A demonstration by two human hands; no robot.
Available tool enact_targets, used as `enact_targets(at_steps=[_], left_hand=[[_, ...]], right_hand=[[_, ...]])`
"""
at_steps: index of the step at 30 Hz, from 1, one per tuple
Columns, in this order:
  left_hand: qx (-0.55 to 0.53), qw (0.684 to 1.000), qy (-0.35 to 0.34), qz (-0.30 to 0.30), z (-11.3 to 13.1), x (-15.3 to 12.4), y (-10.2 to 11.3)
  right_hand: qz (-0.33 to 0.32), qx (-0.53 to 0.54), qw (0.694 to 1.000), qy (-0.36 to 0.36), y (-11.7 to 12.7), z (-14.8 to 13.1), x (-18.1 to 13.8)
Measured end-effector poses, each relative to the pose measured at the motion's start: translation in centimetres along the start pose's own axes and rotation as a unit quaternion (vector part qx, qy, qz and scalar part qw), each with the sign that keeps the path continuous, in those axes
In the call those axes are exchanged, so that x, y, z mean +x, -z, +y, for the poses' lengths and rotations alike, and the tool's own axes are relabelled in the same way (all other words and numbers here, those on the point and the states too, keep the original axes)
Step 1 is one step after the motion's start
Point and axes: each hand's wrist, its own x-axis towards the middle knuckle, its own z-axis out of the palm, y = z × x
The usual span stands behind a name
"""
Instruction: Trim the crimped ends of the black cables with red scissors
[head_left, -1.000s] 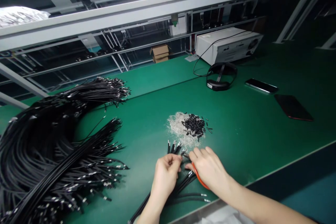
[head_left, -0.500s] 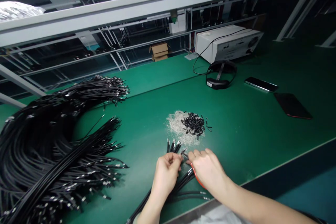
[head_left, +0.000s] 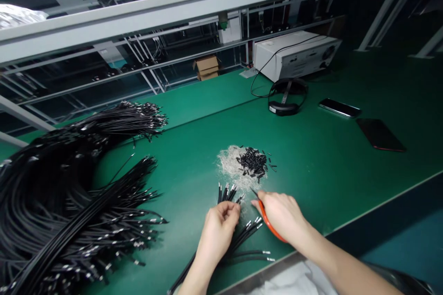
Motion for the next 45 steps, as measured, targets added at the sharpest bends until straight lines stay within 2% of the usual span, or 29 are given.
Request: enact_targets(at_steps=[2, 4, 7, 10, 12, 14, 16, 18, 21, 23, 25, 27, 30, 33, 38, 45], left_hand=[[-0.012, 1.000, 0.007, -0.016, 0.3, -0.3, 0.3], [-0.032, 0.999, 0.011, -0.037, 0.5, -0.6, 0.6], [-0.073, 0.996, 0.019, -0.048, 0.6, -0.8, 0.7], [-0.086, 0.996, 0.016, -0.008, 0.5, -1.0, 0.4], [-0.054, 0.998, -0.004, 0.038, 0.4, -1.4, 0.0], [0.012, 0.994, -0.042, 0.097, 0.2, -1.9, -0.6], [0.095, 0.979, -0.090, 0.156, -0.1, -2.3, -1.1], [0.171, 0.957, -0.131, 0.195, -0.5, -2.5, -1.5], [0.241, 0.936, -0.155, 0.205, -1.1, -2.5, -2.0], [0.243, 0.937, -0.156, 0.196, -1.4, -2.4, -2.1], [0.216, 0.946, -0.152, 0.190, -1.4, -2.3, -2.1], [0.180, 0.956, -0.139, 0.187, -1.3, -2.2, -2.0], [0.146, 0.967, -0.108, 0.178, -1.0, -1.8, -1.7], [0.119, 0.976, -0.077, 0.163, -0.9, -1.5, -1.5], [0.068, 0.987, -0.047, 0.140, -1.0, -1.3, -1.5], [0.059, 0.988, -0.040, 0.135, -0.8, -1.5, -1.5]], right_hand=[[0.019, 0.049, 0.998, -0.024, 0.2, 0.7, 0.4], [0.041, 0.148, 0.988, -0.022, 0.3, 1.0, 0.7], [0.040, 0.325, 0.945, -0.001, 0.1, 0.6, 0.7], [-0.013, 0.458, 0.889, -0.011, -0.8, -0.6, 0.6], [-0.039, 0.523, 0.851, -0.020, -1.6, -1.4, 0.6], [-0.020, 0.550, 0.834, -0.019, -2.1, -2.1, 0.5], [0.038, 0.521, 0.853, -0.006, -2.5, -2.7, 0.3], [0.107, 0.432, 0.895, 0.015, -2.6, -3.0, 0.0], [0.189, 0.237, 0.950, 0.075, -2.6, -2.9, -0.3], [0.208, 0.130, 0.958, 0.147, -2.4, -2.5, -0.2], [0.202, 0.073, 0.951, 0.221, -2.1, -1.8, 0.1], [0.200, 0.048, 0.947, 0.246, -1.7, -0.9, 0.2], [0.205, 0.016, 0.959, 0.194, -1.4, 0.1, 0.0], [0.174, -0.021, 0.973, 0.153, -1.6, 0.4, -0.7], [0.128, -0.043, 0.979, 0.155, -2.3, -0.3, -0.8], [0.122, -0.066, 0.976, 0.166, -2.2, -0.9, -0.2]])
